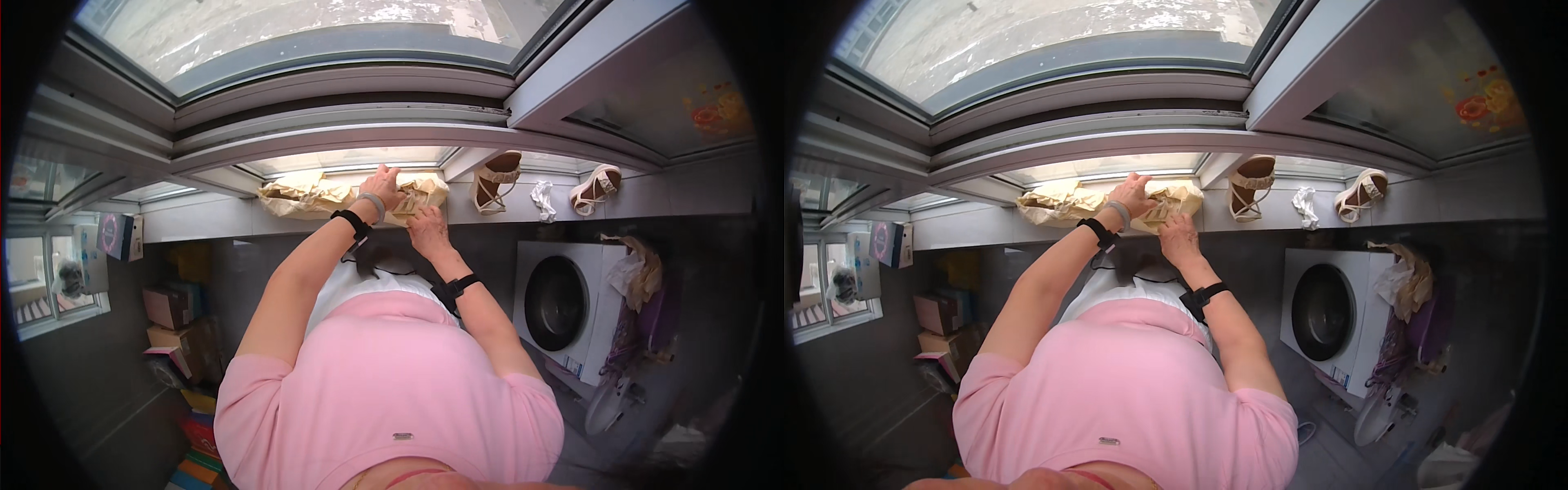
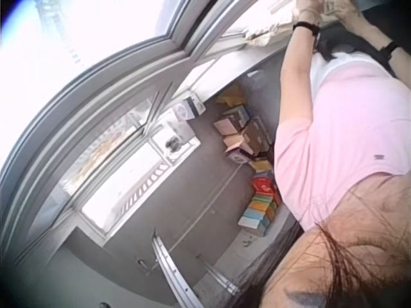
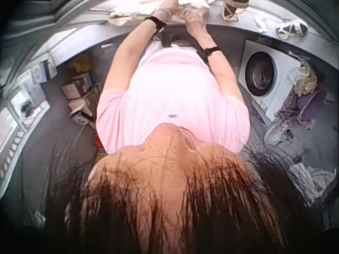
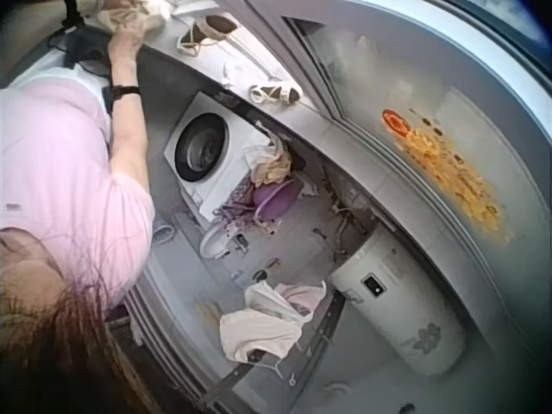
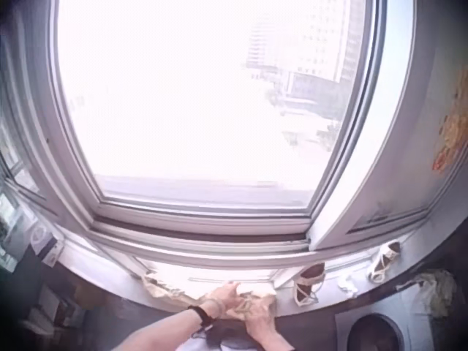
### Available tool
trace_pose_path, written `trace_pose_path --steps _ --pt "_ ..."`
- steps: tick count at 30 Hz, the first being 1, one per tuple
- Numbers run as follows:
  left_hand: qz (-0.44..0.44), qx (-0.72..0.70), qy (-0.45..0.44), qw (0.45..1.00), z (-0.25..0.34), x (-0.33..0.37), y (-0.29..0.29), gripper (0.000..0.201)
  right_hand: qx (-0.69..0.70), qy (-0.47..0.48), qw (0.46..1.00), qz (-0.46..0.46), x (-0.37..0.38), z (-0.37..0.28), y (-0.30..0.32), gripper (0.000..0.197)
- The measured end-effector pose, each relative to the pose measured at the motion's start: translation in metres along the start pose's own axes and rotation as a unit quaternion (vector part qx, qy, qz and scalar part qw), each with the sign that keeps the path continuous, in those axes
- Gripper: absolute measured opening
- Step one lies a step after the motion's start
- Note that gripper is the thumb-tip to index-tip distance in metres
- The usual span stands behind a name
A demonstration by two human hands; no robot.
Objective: The person cleans a white power strip with a tissue, then moves to a balcony area to wipe the window sill. They proceed to clean several pairs of shoes, including beige flats and white sneakers, using a tissue. Finally, the person places the cleaned white sneakers into a shoebox and closes the lid.
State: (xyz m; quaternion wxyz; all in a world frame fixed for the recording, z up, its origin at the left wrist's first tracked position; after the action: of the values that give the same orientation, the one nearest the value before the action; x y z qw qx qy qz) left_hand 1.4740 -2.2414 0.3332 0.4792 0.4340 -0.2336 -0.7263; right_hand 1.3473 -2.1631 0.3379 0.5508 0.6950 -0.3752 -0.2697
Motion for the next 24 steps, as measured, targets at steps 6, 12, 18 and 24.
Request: trace_pose_path --steps 6,12,18,24 --pt "-0.069 0.105 -0.064 0.990 -0.006 0.015 0.002 0.052 0.056 -0.187 0.981 -0.010 -0.020 0.004 -0.004 0.018" --pt "-0.077 0.130 -0.109 0.982 -0.023 0.013 0.003 0.038 0.133 -0.327 0.936 -0.012 -0.028 0.005 -0.030 0.025" --pt "-0.123 0.144 -0.102 0.977 -0.040 0.020 -0.005 0.035 0.249 -0.389 0.887 0.003 -0.017 0.016 -0.055 0.033" --pt "-0.123 0.124 -0.092 0.980 -0.049 0.034 -0.008 0.031 0.301 -0.416 0.858 -0.027 0.009 0.022 -0.061 0.046"
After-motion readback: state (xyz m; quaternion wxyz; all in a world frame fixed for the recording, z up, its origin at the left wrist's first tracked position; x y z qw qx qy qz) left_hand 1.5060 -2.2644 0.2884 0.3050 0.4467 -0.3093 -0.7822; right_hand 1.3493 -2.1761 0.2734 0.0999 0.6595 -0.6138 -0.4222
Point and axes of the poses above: each hand's wrist, its own x-axis towards the middle knuckle, its own y-axis out of the back of the hand, z = x × y, the point moved 7 cm from there along x, towards the middle knuckle, and after that the axes turned 7 degrees about -z, right-handed, at the moved point
